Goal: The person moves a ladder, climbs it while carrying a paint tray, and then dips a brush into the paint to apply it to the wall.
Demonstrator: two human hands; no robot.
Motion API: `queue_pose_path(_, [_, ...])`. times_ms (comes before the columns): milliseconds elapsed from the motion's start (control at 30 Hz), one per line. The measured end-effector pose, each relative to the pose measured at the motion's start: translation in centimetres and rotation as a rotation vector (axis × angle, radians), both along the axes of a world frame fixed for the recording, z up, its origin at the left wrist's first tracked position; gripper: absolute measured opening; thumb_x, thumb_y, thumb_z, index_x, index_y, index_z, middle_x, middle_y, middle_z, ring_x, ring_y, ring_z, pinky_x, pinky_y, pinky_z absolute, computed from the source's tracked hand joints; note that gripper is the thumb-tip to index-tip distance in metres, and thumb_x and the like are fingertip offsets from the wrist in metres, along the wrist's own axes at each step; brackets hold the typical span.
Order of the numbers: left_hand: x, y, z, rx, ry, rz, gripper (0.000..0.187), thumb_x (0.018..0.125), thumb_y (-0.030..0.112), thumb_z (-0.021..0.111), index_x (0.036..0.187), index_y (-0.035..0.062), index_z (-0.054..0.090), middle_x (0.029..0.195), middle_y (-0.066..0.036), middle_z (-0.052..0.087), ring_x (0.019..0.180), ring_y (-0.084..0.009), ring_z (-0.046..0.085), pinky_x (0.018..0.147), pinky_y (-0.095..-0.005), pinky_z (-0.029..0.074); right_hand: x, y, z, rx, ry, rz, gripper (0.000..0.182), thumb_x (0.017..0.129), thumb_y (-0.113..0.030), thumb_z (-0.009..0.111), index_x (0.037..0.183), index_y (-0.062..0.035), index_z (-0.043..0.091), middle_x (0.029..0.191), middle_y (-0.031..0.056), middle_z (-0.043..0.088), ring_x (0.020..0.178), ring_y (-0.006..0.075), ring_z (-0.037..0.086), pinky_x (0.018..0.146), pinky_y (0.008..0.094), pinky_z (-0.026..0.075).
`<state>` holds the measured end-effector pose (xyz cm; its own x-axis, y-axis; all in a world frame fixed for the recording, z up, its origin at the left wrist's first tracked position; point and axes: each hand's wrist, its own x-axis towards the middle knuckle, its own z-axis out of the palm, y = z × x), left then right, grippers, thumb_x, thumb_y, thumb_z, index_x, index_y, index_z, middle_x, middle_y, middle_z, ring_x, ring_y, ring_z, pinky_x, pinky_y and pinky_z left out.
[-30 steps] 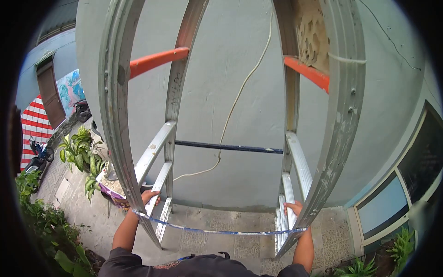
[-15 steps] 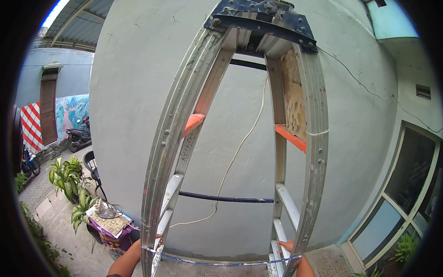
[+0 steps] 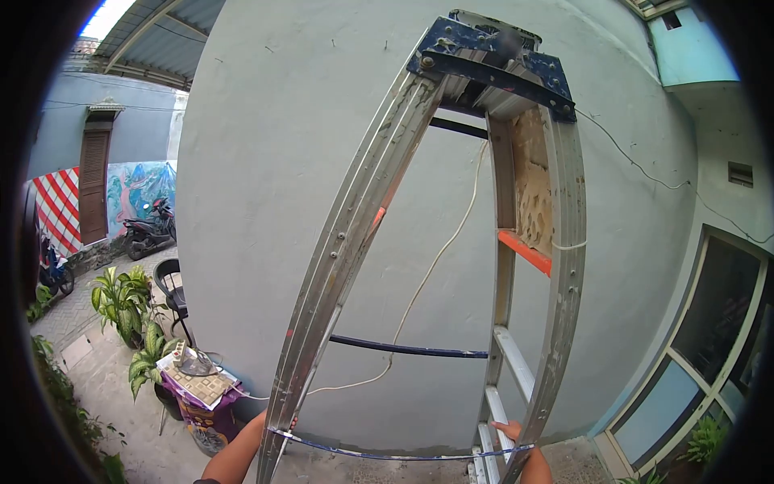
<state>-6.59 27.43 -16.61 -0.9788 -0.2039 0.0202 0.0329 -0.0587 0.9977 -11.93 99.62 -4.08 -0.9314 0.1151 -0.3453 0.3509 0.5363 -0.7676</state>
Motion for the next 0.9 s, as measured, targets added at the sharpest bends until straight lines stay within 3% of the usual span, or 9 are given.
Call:
queue_pose_path(400, [0.2,-2.4,-0.6,-0.243,0.169,0.154,0.039,0.088,0.020,0.071,0.120,0.0045,0.057,0.088,-0.009,0.066,0.067,-0.0178,0.065,0.061,-0.0294,0.054,0.4,-0.2,-0.2,-0.026,0.068,0.012,0.064,0.085,-0.050,0.071,0.118,0.0028,0.057,0.078,0.0116,0.067,0.064,0.0200,0.067,0.056,0.0343,0.054])
queue_pose_path(433, [0.2,-3.0,0.1,-0.127,0.151,0.197,0.042,0.090,0.024,0.068,0.125,0.0053,0.055,0.096,-0.009,0.066,0.077,-0.0179,0.065,0.066,-0.0301,0.053,1.1,-0.9,0.5,-0.045,0.071,-0.028,0.064,0.085,-0.050,0.071,0.118,0.0027,0.057,0.079,0.0117,0.067,0.064,0.0198,0.067,0.056,0.0343,0.054])
queue_pose_path(467, [0.5,-3.7,1.9,-0.009,0.130,0.239,0.045,0.092,0.027,0.065,0.130,0.0062,0.054,0.104,-0.010,0.066,0.087,-0.0181,0.065,0.072,-0.0308,0.052,1.4,-1.3,0.7,-0.063,0.071,-0.067,0.063,0.085,-0.050,0.071,0.118,0.0027,0.057,0.079,0.0118,0.067,0.064,0.0197,0.067,0.056,0.0344,0.054])
queue_pose_path(533, [5.2,-1.0,12.0,0.066,0.179,0.336,0.045,0.097,0.038,0.054,0.131,0.0078,0.054,0.118,-0.009,0.063,0.107,-0.0182,0.059,0.083,-0.0328,0.048,1.5,-1.3,0.2,-0.081,0.103,-0.074,0.064,0.086,-0.049,0.071,0.119,0.0037,0.057,0.079,0.0119,0.067,0.064,0.0197,0.066,0.056,0.0347,0.054])
queue_pose_path(667, [10.4,4.3,23.2,0.282,0.597,0.370,0.047,0.101,0.040,0.042,0.130,0.0051,0.054,0.125,-0.011,0.060,0.115,-0.0213,0.055,0.094,-0.0333,0.041,4.8,-3.7,3.3,-0.346,0.090,-0.188,0.065,0.083,-0.036,0.078,0.125,0.0035,0.048,0.074,0.0087,0.062,0.065,0.0178,0.064,0.054,0.0340,0.052])
queue_pose_path(767, [13.4,9.2,27.1,0.267,1.017,0.533,0.043,0.100,0.029,0.039,0.129,-0.0001,0.051,0.125,-0.016,0.059,0.116,-0.0232,0.055,0.101,-0.0375,0.040,4.9,-3.4,3.3,-0.488,0.016,-0.190,0.051,0.079,-0.030,0.081,0.113,-0.0014,0.057,0.072,0.0054,0.060,0.061,0.0168,0.061,0.052,0.0333,0.050])
queue_pose_path(800, [14.0,11.0,28.0,0.260,1.006,0.527,0.043,0.100,0.029,0.039,0.129,-0.0001,0.051,0.125,-0.016,0.059,0.116,-0.0232,0.055,0.101,-0.0375,0.040,6.6,-4.3,5.0,-0.558,0.026,-0.181,0.036,0.084,-0.029,0.076,0.103,-0.0028,0.061,0.071,0.0056,0.060,0.059,0.0168,0.060,0.051,0.0326,0.049])
queue_pose_path(867, [14.9,14.8,29.1,-0.012,1.166,0.934,0.038,0.096,0.017,0.035,0.125,-0.0030,0.049,0.126,-0.021,0.057,0.118,-0.0257,0.054,0.105,-0.0413,0.038,6.2,-1.2,1.1,-0.584,-0.003,-0.173,0.037,0.084,-0.029,0.076,0.105,-0.0025,0.061,0.072,0.0060,0.061,0.059,0.0168,0.061,0.052,0.0327,0.050])
queue_pose_path(900, [14.8,17.0,29.0,-0.028,1.243,0.963,0.035,0.091,0.012,0.036,0.120,-0.0027,0.049,0.126,-0.024,0.054,0.118,-0.0286,0.053,0.108,-0.0419,0.036,5.5,-0.5,0.3,-0.606,-0.016,-0.151,0.037,0.084,-0.029,0.075,0.106,-0.0022,0.061,0.073,0.0064,0.062,0.060,0.0168,0.061,0.053,0.0328,0.051])
